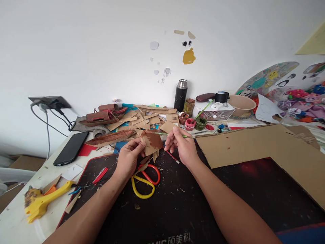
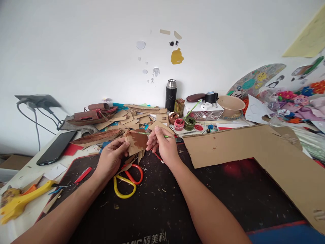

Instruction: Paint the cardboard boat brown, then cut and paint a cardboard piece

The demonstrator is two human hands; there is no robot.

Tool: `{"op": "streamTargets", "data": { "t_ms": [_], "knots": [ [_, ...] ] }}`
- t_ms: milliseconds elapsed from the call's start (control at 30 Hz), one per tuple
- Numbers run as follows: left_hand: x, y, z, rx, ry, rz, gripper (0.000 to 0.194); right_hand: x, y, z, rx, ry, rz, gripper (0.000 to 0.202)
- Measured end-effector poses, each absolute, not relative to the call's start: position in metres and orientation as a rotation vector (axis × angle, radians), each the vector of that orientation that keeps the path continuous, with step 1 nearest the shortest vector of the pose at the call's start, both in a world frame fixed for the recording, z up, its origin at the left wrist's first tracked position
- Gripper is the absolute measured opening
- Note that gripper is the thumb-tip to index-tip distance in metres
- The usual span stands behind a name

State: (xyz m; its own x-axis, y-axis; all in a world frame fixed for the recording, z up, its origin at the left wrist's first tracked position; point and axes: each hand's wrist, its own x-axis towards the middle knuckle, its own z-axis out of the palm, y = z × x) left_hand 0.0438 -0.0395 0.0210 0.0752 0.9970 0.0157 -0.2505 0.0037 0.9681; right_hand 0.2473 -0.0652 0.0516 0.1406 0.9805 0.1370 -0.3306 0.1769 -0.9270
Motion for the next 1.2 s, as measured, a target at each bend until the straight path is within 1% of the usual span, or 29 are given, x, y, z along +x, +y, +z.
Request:
{"op": "streamTargets", "data": {
  "t_ms": [133, 333, 533, 733, 967, 1200],
  "knots": [
    [0.0441, -0.0391, 0.0208, 1.071, 0.976, 1.254, 0.031, 0.2433, -0.0674, 0.0518, -0.874, -1.001, 1.217, 0.055],
    [0.0435, -0.0405, 0.0217, 1.076, 0.963, 1.273, 0.03, 0.2476, -0.0648, 0.0523, -0.9, -0.947, 1.156, 0.055],
    [0.043, -0.0407, 0.0202, 1.082, 0.962, 1.265, 0.03, 0.2433, -0.0673, 0.0518, -0.872, -1.015, 1.217, 0.054],
    [0.0436, -0.0395, 0.0197, 1.073, 0.965, 1.276, 0.031, 0.2478, -0.0652, 0.0525, -0.885, -0.964, 1.171, 0.055],
    [0.043, -0.0394, 0.0188, 1.051, 0.972, 1.269, 0.032, 0.2429, -0.068, 0.0533, -0.881, -1.021, 1.232, 0.054],
    [0.0432, -0.0376, 0.0194, 0.946, 0.915, 1.329, 0.034, 0.2505, -0.0631, 0.0529, -0.902, -0.919, 1.133, 0.055]
  ]
}}
